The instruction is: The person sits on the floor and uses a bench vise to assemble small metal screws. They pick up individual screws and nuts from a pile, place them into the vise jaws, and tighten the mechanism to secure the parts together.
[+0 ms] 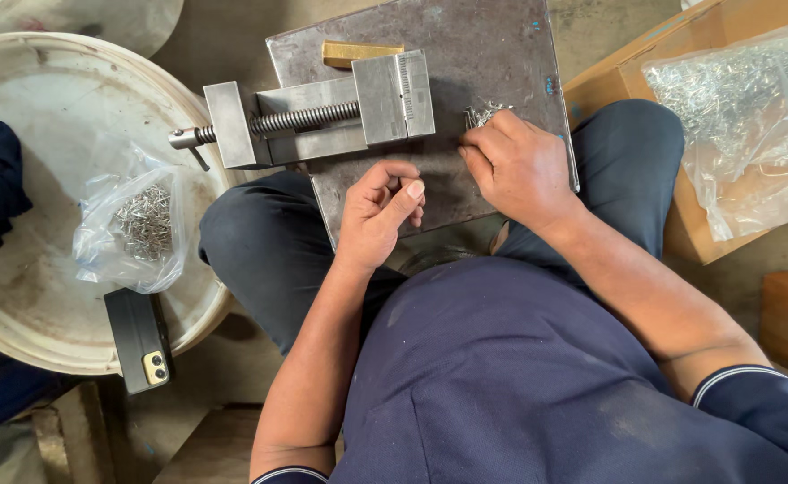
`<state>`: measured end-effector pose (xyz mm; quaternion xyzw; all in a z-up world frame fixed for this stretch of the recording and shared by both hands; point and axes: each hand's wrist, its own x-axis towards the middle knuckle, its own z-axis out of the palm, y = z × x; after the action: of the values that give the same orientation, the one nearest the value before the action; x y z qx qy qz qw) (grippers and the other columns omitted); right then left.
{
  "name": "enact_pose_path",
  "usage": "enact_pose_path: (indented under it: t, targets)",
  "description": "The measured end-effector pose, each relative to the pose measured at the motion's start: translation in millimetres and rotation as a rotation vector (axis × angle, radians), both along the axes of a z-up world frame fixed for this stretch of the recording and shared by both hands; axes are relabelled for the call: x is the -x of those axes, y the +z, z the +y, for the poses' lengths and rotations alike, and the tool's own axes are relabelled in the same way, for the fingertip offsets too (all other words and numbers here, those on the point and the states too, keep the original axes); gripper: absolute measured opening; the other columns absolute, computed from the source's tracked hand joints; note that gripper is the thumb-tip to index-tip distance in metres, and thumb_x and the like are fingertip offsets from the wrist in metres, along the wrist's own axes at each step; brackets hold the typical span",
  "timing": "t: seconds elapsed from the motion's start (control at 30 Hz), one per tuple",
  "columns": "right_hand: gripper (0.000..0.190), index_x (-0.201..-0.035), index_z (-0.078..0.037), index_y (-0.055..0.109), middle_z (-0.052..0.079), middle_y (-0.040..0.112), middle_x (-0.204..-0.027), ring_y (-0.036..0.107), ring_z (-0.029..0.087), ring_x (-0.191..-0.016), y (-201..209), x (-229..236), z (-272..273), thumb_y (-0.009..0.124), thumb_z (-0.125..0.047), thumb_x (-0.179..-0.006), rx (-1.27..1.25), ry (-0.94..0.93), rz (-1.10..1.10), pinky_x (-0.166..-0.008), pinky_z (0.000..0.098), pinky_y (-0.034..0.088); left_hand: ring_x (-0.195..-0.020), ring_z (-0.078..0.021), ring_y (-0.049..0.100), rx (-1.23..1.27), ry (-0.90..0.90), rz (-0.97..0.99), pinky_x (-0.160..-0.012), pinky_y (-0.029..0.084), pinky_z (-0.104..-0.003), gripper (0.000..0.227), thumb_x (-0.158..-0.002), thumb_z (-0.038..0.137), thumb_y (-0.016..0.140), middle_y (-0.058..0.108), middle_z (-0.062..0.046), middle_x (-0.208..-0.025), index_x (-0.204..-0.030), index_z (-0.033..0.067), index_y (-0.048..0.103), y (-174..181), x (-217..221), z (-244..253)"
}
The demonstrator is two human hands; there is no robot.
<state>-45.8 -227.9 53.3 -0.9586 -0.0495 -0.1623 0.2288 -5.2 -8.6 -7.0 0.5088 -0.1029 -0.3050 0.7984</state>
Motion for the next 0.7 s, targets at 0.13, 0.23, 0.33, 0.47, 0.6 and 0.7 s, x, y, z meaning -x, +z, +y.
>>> enact_pose_path:
  t: [0.13, 0.23, 0.33, 0.47, 0.6, 0.7]
  targets:
    - [0.007, -0.1, -0.007, 0.072, 0.008, 0.066, -0.095, 0.068, 0.027, -0.082, -8, 5, -6, 0.076, -0.012, -0.097, -0.084, 0.008, 0.039, -0.07, 0.0374, 0.053, -0.074, -0.0089, 0.059, -0.044, -0.016, -0.073, -0.066, 0.052, -0.026, 0.02, -0.104, 0.012, 0.069, 0.063, -0.002, -0.089, -0.117, -0.0006, 0.062, 8, 2, -3]
    - [0.008, -0.102, -0.005, 0.071, 0.005, 0.068, -0.095, 0.064, 0.018, -0.078, -13, 9, -10, 0.073, -0.013, -0.1, -0.44, -0.026, 0.199, -0.068, 0.0314, 0.05, -0.073, -0.0092, 0.058, -0.169, -0.014, -0.196, -0.065, 0.05, -0.026, 0.026, -0.103, 0.015, 0.069, 0.063, -0.003, -0.089, -0.121, -0.0015, 0.062, 17, 6, -10]
    - [0.011, -0.104, -0.004, 0.067, 0.001, 0.065, -0.091, 0.056, 0.006, -0.073, -19, 9, -14, 0.068, -0.015, -0.105, -1.193, -0.058, 0.506, -0.064, 0.0232, 0.044, -0.077, -0.0125, 0.064, -0.356, 0.037, -0.437, -0.07, 0.054, -0.029, 0.033, -0.101, 0.019, 0.068, 0.068, -0.008, -0.091, -0.126, -0.0023, 0.062, 27, 5, -13]
    - [0.012, -0.101, -0.004, 0.064, 0.003, 0.063, -0.086, 0.052, 0.008, -0.065, -27, 9, -20, 0.066, -0.015, -0.104, -1.851, -0.033, 0.783, -0.053, 0.0217, 0.04, -0.092, -0.0196, 0.069, -0.42, 0.075, -0.722, -0.079, 0.056, -0.034, 0.031, -0.108, 0.024, 0.062, 0.073, -0.013, -0.102, -0.128, -0.0002, 0.062, 31, 3, -18]
    - [0.012, -0.102, -0.003, 0.064, 0.003, 0.064, -0.086, 0.053, 0.009, -0.066, -33, 7, -5, 0.066, -0.014, -0.105, -1.863, 0.032, 0.791, -0.055, 0.0223, 0.042, -0.074, -0.0133, 0.065, -0.352, -0.011, -0.522, -0.069, 0.053, -0.03, 0.022, -0.108, 0.023, 0.059, 0.069, -0.007, -0.084, -0.11, 0.0027, 0.066, 25, 1, -10]
    - [0.012, -0.105, -0.003, 0.063, 0.002, 0.066, -0.087, 0.057, 0.01, -0.071, -24, 8, 14, 0.065, -0.015, -0.103, -1.355, -0.088, 0.661, -0.06, 0.0231, 0.047, -0.067, -0.0086, 0.06, -0.202, -0.057, -0.28, -0.063, 0.05, -0.026, 0.028, -0.11, 0.026, 0.056, 0.065, -0.002, -0.076, -0.097, 0.0027, 0.062, 17, -7, -6]
